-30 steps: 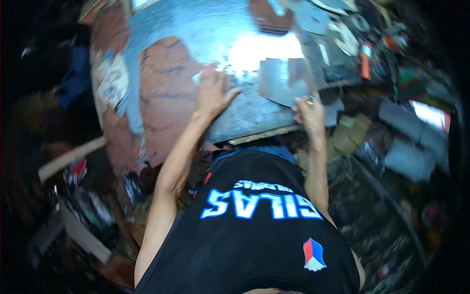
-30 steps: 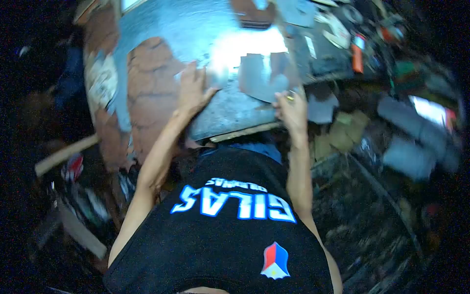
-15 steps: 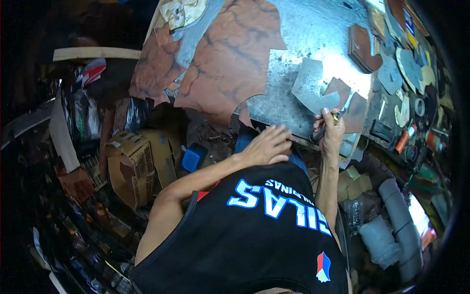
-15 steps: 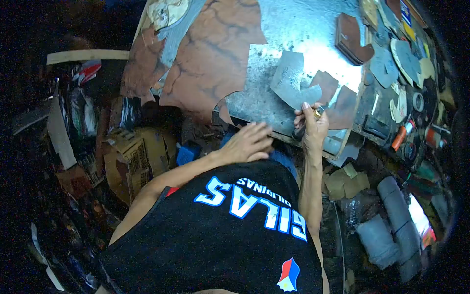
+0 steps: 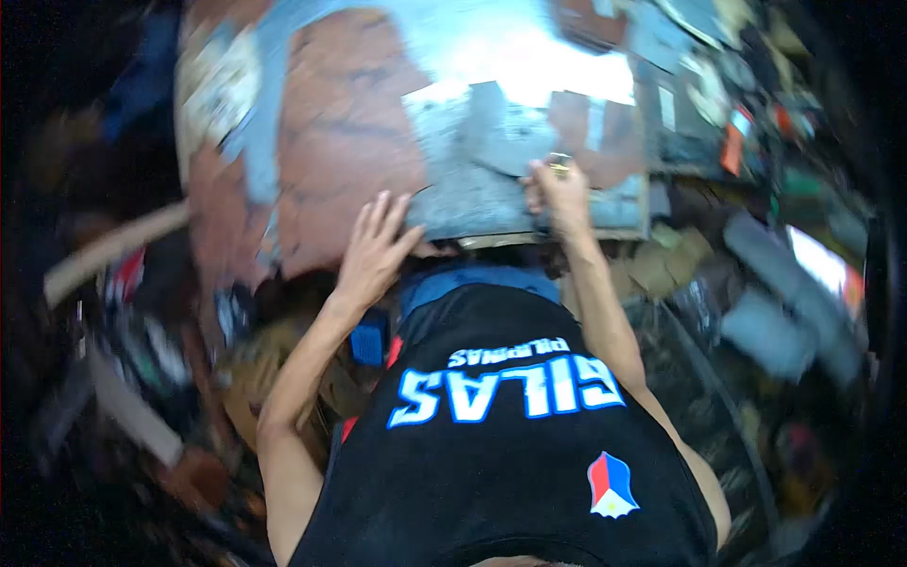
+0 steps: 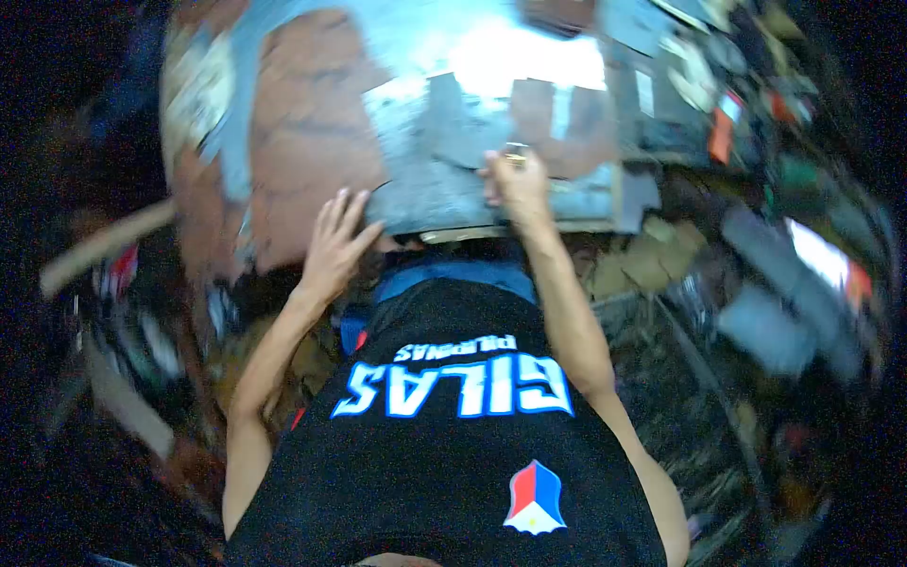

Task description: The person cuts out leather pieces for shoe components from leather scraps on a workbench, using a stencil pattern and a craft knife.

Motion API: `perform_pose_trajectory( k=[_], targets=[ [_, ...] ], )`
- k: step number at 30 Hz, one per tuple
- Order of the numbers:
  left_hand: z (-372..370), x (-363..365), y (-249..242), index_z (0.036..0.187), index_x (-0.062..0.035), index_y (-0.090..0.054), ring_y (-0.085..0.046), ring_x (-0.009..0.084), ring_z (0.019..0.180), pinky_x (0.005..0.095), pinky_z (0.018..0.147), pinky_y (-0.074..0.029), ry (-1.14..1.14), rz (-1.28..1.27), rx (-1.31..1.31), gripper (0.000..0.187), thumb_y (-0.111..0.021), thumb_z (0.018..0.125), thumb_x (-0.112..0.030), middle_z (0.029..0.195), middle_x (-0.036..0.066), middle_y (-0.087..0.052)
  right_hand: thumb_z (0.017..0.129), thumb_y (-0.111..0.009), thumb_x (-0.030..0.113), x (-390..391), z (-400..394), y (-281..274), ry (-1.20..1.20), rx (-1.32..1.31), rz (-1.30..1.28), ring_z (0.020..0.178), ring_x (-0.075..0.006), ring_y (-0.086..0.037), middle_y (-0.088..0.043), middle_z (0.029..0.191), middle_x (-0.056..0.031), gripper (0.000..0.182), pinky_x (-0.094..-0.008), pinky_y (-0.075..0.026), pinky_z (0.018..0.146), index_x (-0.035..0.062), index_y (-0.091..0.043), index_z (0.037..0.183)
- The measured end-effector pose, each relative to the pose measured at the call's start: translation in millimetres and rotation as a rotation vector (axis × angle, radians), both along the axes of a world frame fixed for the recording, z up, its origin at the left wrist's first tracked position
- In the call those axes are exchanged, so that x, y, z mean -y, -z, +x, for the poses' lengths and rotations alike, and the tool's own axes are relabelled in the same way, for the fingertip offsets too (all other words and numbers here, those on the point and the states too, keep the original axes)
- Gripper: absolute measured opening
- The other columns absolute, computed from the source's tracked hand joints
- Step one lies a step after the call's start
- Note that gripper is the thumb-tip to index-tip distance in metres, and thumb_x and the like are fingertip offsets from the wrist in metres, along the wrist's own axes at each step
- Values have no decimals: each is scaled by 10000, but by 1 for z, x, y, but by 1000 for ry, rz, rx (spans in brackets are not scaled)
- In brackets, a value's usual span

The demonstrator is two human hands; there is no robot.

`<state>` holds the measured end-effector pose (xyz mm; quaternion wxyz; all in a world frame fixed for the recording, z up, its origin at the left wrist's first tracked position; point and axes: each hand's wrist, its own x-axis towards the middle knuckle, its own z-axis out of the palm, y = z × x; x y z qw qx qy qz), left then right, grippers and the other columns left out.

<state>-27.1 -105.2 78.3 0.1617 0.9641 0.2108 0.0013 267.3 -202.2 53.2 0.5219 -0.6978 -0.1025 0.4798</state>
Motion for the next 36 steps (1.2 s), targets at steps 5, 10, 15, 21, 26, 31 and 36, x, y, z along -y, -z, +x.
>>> perform_pose_trajectory(
  k=[5, 10, 15, 21, 26, 31, 36],
  targets=[
    [20, 11, -23, 1093, -68, -678, -650, 320, 1025, 461, 901, -482, 118, -421, 89, 330, -756, 796, -190, 1156, 113, -678, 938, -629, 237, 2, -3, -7, 2, 18, 70, 516, -84, -561, -645, 742, -56, 218, -233, -455, 440, 37, -550, 907],
    [53, 6, -46, 1266, -10, -554, -463, 411, 1288, 518, 1098, -339, 340, -552, 132, 669, -685, 833, -504, 1356, 256, -506, 929, -630, 227, 1, -8, 0, 78, 60, 97, 499, -85, -556, -635, 717, -49, 209, -237, -437, 414, 34, -562, 889],
    [8, -101, -38, 1236, 3, -528, -459, 508, 1203, 558, 1006, -385, -229, 36, 93, 575, -761, 799, -289, 1307, 330, -473, 927, -641, 233, -4, -13, -5, 53, 161, 43, 495, -78, -546, -622, 701, -35, 216, -237, -430, 412, 38, -569, 870],
    [-40, -131, 8, 1473, 76, -300, -275, 528, 1391, 495, 1168, -247, -389, -186, 36, 824, -701, 889, -346, 1485, 406, -268, 920, -631, 221, -11, -26, -3, 22, 288, -91, 470, -85, -522, -603, 674, -13, 199, -262, -420, 404, 37, -587, 857],
    [-34, -140, 3, 1501, 13, -310, -291, 466, 1419, 471, 1168, -267, -632, -360, 189, 848, -724, 865, -366, 1507, 373, -277, 926, -622, 204, -15, -25, 3, 96, 296, -67, 444, -87, -531, -618, 682, -26, 172, -253, -408, 368, 54, -579, 856],
    [-45, -153, 21, 1497, 20, -313, -325, 475, 1396, 468, 1158, -283, -642, -280, 83, 862, -727, 856, -381, 1505, 375, -281, 925, -633, 230, -10, -25, 2, 137, 274, 0, 463, -89, -548, -624, 702, -27, 192, -250, -410, 387, 54, -584, 866],
    [-52, -164, 5, 1507, 37, -269, -440, 381, 1341, 414, 1125, -350, -832, -592, 448, 788, -681, 919, -288, 1476, 330, -375, 935, -645, 211, -9, -25, 1, 127, 245, 20, 457, -82, -534, -632, 707, -36, 175, -232, -406, 377, 63, -571, 876]
  ],
)
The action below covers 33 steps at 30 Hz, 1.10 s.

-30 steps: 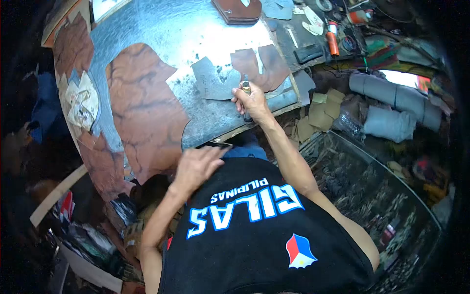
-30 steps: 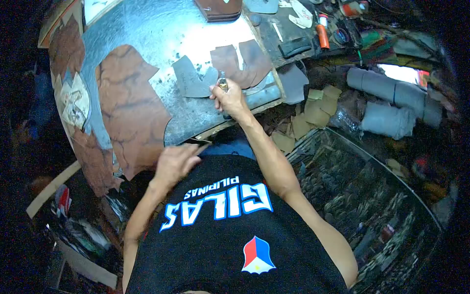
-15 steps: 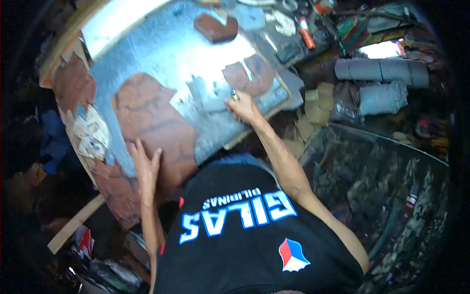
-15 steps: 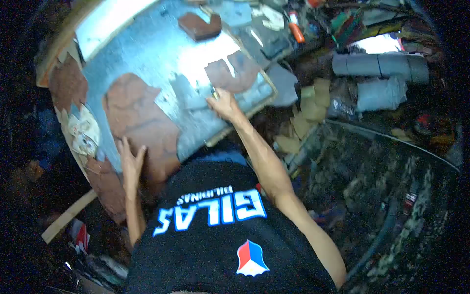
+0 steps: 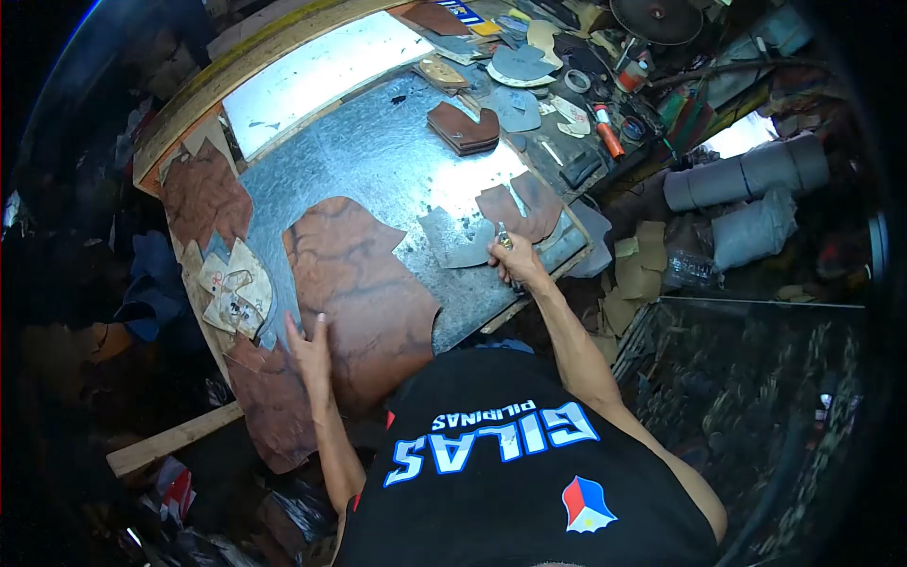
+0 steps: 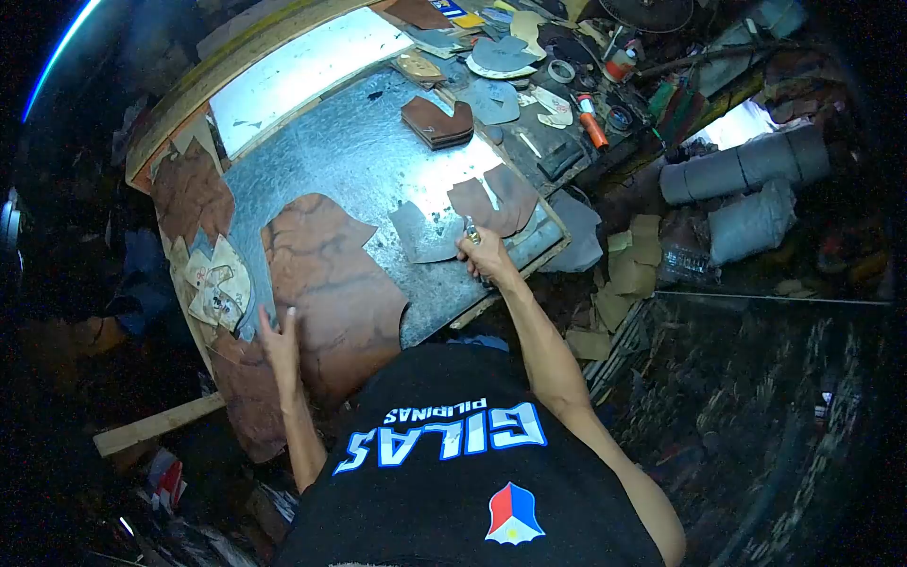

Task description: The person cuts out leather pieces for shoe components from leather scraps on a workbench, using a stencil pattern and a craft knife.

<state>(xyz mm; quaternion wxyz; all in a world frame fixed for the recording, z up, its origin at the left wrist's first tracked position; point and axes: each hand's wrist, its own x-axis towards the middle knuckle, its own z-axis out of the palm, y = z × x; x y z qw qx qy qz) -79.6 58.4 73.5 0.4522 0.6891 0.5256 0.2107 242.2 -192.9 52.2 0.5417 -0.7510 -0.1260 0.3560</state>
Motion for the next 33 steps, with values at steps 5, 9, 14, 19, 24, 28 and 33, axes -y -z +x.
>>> perform_pose_trajectory(
  k=[5, 9, 14, 19, 24, 28, 33],
  targets=[
    [-15, -18, 3, 1496, 28, -279, -540, 268, 1224, 388, 1052, -437, -36, -568, 434, 706, -665, 920, -101, 1399, 204, -490, 931, -651, 217, 0, 6, -3, -1, -41, 17, 459, -86, -535, -636, 711, -42, 191, -239, -412, 384, 63, -562, 859],
    [3, -5, -6, 1468, 37, -325, -561, 274, 1195, 396, 1006, -481, 29, -704, 510, 665, -660, 904, -67, 1372, 198, -502, 940, -628, 193, 2, 4, -4, -7, -63, 1, 450, -91, -538, -621, 700, -44, 174, -243, -409, 369, 59, -544, 869],
    [48, -34, -2, 1438, 4, -403, -573, 241, 1183, 379, 1020, -464, 104, -443, 555, 552, -592, 920, -15, 1339, 139, -563, 940, -624, 191, 2, 9, -5, -31, -93, 6, 449, -96, -539, -621, 708, -52, 177, -246, -413, 369, 49, -542, 873],
    [91, -73, 35, 1417, -16, -457, -578, 218, 1179, 365, 1021, -452, 14, -401, 423, 497, -550, 929, 1, 1329, 108, -587, 943, -626, 199, 3, 11, 2, -25, -142, -7, 458, -100, -544, -632, 725, -62, 177, -246, -423, 382, 49, -551, 890],
    [106, -75, 51, 1386, -31, -490, -622, 218, 1094, 353, 953, -485, -90, -357, 345, 469, -563, 924, -13, 1261, 102, -637, 941, -629, 205, 3, 10, -2, -26, -147, 21, 463, -100, -549, -642, 745, -70, 194, -243, -431, 384, 40, -532, 914],
    [106, -54, 31, 1358, -44, -512, -634, 205, 1058, 328, 915, -497, -193, -416, 108, 438, -575, 924, -42, 1239, 107, -647, 941, -627, 189, 4, 11, 3, -45, -187, 80, 464, -100, -547, -647, 764, -84, 197, -241, -435, 383, 32, -507, 950],
    [92, -24, 36, 1355, 6, -496, -612, 236, 1071, 361, 941, -466, -135, -325, 233, 465, -613, 917, -97, 1246, 134, -630, 949, -605, 178, 6, 16, -3, -94, -244, 29, 504, -101, -565, -649, 781, -65, 186, -254, -454, 420, 10, -524, 950]
  ],
)
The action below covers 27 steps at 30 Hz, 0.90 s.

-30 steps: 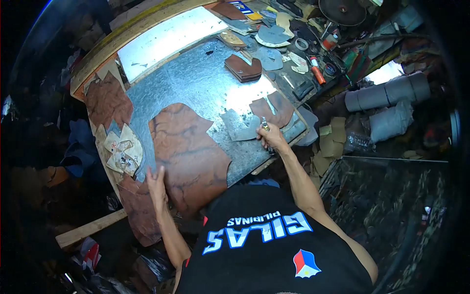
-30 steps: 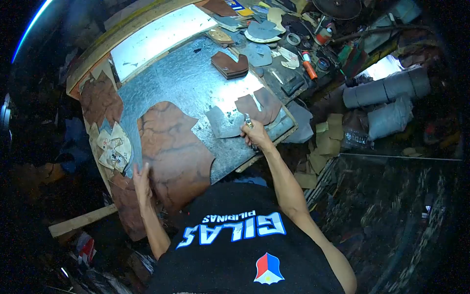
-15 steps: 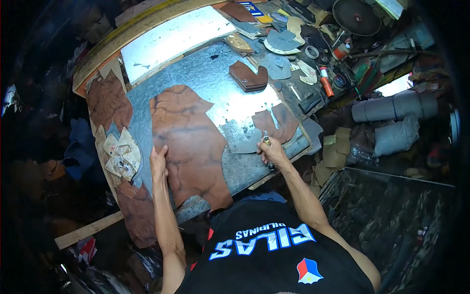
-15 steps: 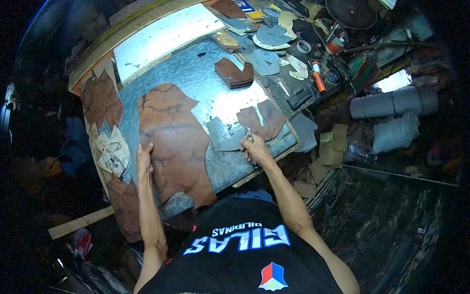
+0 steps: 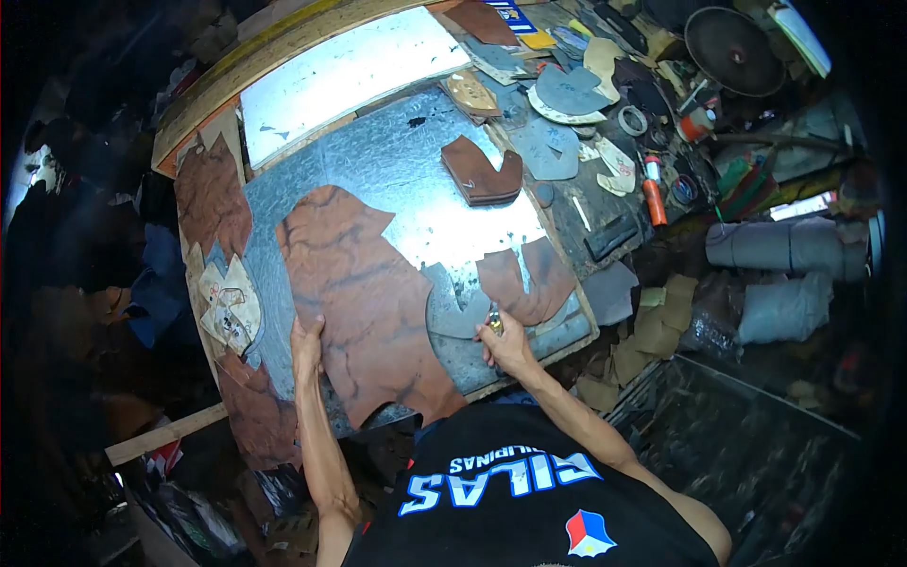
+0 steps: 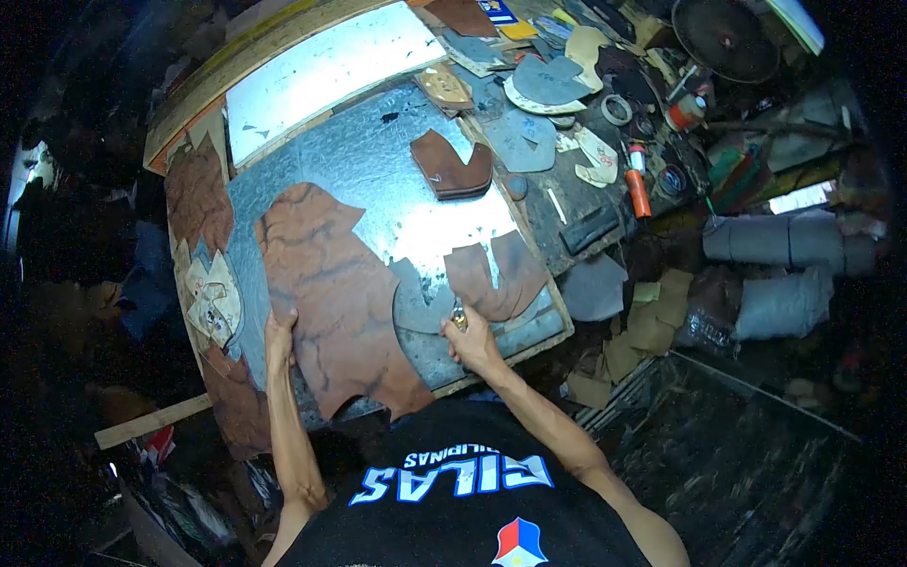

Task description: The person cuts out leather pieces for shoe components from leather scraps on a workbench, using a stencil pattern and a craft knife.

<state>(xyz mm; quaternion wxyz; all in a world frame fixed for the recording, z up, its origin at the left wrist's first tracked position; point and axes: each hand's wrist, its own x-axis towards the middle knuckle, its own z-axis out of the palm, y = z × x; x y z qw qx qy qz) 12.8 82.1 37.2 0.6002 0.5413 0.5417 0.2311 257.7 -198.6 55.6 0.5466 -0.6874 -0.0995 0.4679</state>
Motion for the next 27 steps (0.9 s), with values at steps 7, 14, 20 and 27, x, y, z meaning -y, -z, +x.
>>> perform_pose_trajectory(
  k=[7, 14, 20, 27],
  targets=[
    [8, 50, -38, 1421, 46, -411, -435, 410, 1318, 442, 1106, -345, 95, 625, -814, 611, -659, 921, -205, 1407, 294, -458, 928, -622, 189, 5, 23, -11, -349, 128, -107, 571, -262, -633, -667, 756, -155, 228, -363, -506, 530, -38, -606, 941],
    [59, 112, -10, 1434, -19, -429, -254, 479, 1419, 550, 1170, -207, 314, 661, -874, 637, -650, 923, -327, 1528, 282, -302, 920, -608, 217, -28, 123, -63, -487, 842, -118, 823, -429, -659, -670, 858, -241, 231, -480, -517, 699, -1, -666, 970],
    [65, 118, 9, 1447, -70, -442, -178, 450, 1465, 570, 1184, -143, 257, 718, -938, 631, -602, 936, -404, 1578, 238, -249, 862, -664, 311, -193, 328, -10, -151, 1154, -162, 791, -457, -656, -676, 853, -278, 433, -518, -512, 677, -21, -645, 1139],
    [64, 117, 11, 1441, -80, -453, -172, 440, 1472, 578, 1184, -132, 231, 697, -922, 615, -601, 939, -401, 1580, 226, -256, 852, -739, 349, -248, 379, 16, -119, 499, -269, 435, -133, -494, -569, 662, -68, 460, -301, -404, 348, -73, -616, 989]
  ],
)
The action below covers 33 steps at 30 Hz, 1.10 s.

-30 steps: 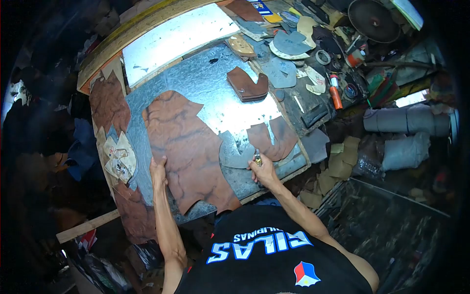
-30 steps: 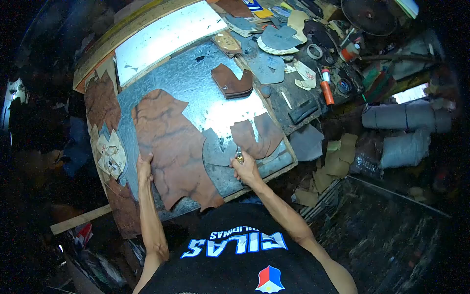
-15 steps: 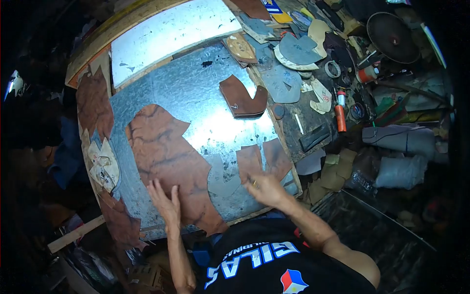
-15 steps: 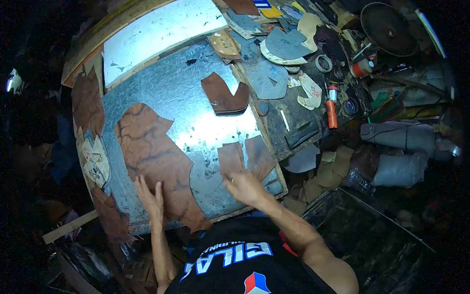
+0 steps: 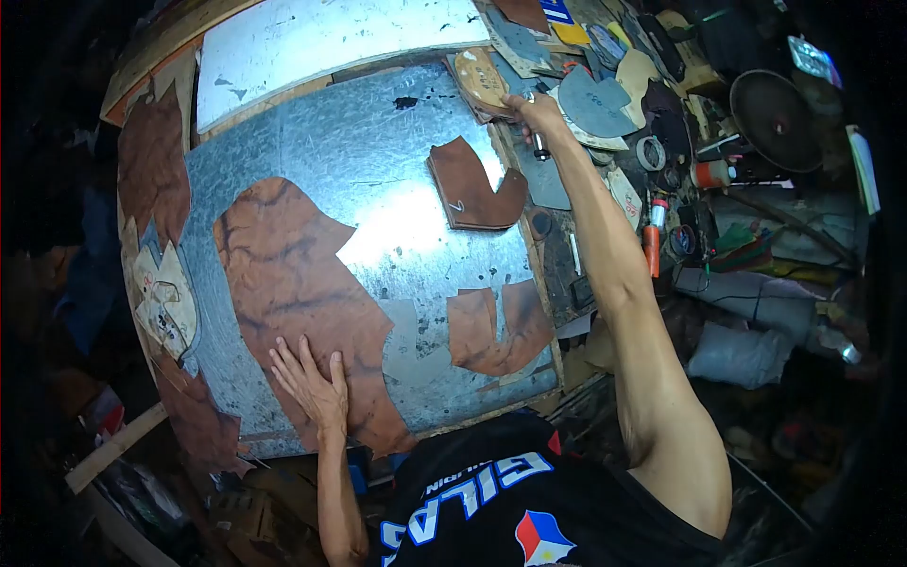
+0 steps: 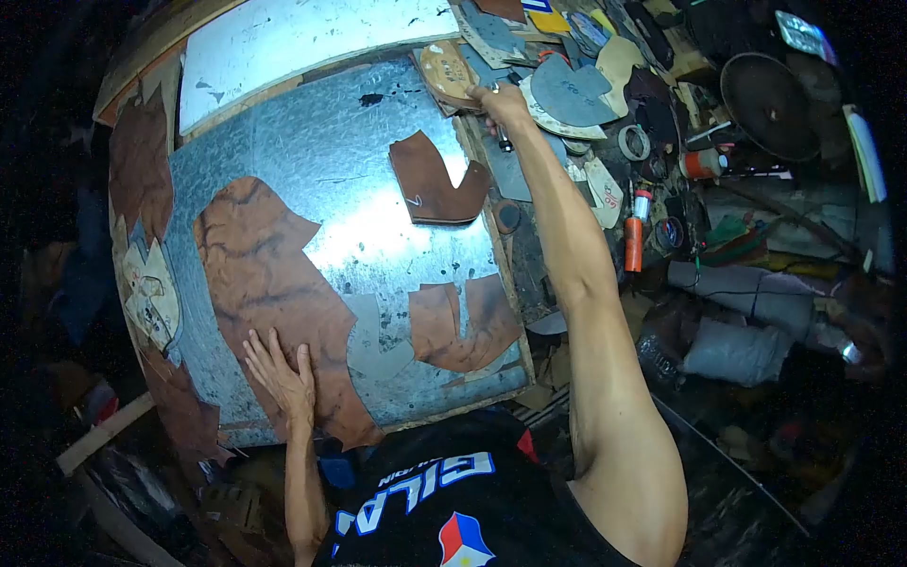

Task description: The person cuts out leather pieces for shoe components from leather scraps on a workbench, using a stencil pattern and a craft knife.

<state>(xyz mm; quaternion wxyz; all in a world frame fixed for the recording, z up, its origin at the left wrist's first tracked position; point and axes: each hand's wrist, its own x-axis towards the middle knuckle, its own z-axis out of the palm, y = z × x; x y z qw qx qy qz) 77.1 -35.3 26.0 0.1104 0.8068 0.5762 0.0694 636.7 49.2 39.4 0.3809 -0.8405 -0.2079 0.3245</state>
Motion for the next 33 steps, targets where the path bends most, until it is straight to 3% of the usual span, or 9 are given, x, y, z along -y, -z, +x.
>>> perform_pose_trajectory(
  k=[2, 6, 11, 14, 19, 22, 33],
  targets=[
    [-1, 0, 0, 1462, -78, -426, -161, 425, 1480, 566, 1192, -128, 20, 8, -29, 609, -569, 961, -394, 1592, 216, -234, 833, -773, 323, -2, 10, 12, 26, -115, 17, 424, -98, -438, -545, 658, -22, 355, -279, -390, 341, 10, -617, 891],
    [0, 0, -2, 1464, -84, -423, -162, 426, 1479, 571, 1190, -135, 11, -4, -23, 610, -571, 962, -397, 1593, 212, -234, 845, -768, 286, -6, -2, -5, 96, -116, 70, 430, -84, -436, -526, 639, -5, 290, -273, -382, 343, 39, -618, 820],
    [2, 0, -2, 1432, -83, -458, -191, 444, 1465, 584, 1179, -154, 8, 11, -4, 627, -633, 913, -389, 1579, 223, -258, 876, -737, 233, -14, 13, -14, 154, -351, 89, 433, -86, -439, -502, 658, 3, 239, -270, -365, 356, 57, -577, 846],
    [1, 0, -3, 1433, -83, -455, -187, 444, 1467, 582, 1180, -154, 12, 9, -14, 628, -636, 913, -385, 1581, 222, -255, 884, -723, 188, -18, 31, -19, 80, -644, 274, 452, -108, -464, -510, 662, -11, 223, -287, -397, 380, 56, -546, 919],
    [2, -1, -3, 1436, -83, -451, -182, 443, 1469, 577, 1184, -148, 5, 6, -26, 631, -632, 916, -392, 1583, 220, -253, 908, -705, 181, -19, 23, -65, 67, -659, 469, 480, -112, -453, -519, 708, 5, 181, -283, -385, 442, 80, -565, 962],
    [1, 0, -2, 1438, -83, -449, -178, 440, 1471, 576, 1186, -143, 9, 8, -28, 629, -627, 921, -393, 1584, 221, -250, 877, -760, 206, -17, 18, -91, -51, -668, 613, 492, -109, -481, -565, 738, -1, 243, -290, -394, 455, 88, -568, 970],
    [2, -1, -4, 1436, -76, -452, -180, 446, 1468, 580, 1185, -142, 2, -5, -21, 633, -637, 914, -383, 1579, 230, -251, 886, -756, 220, -18, 9, -97, -134, -656, 702, 513, -99, -486, -538, 706, 12, 241, -283, -403, 472, 90, -568, 961]
  ],
)
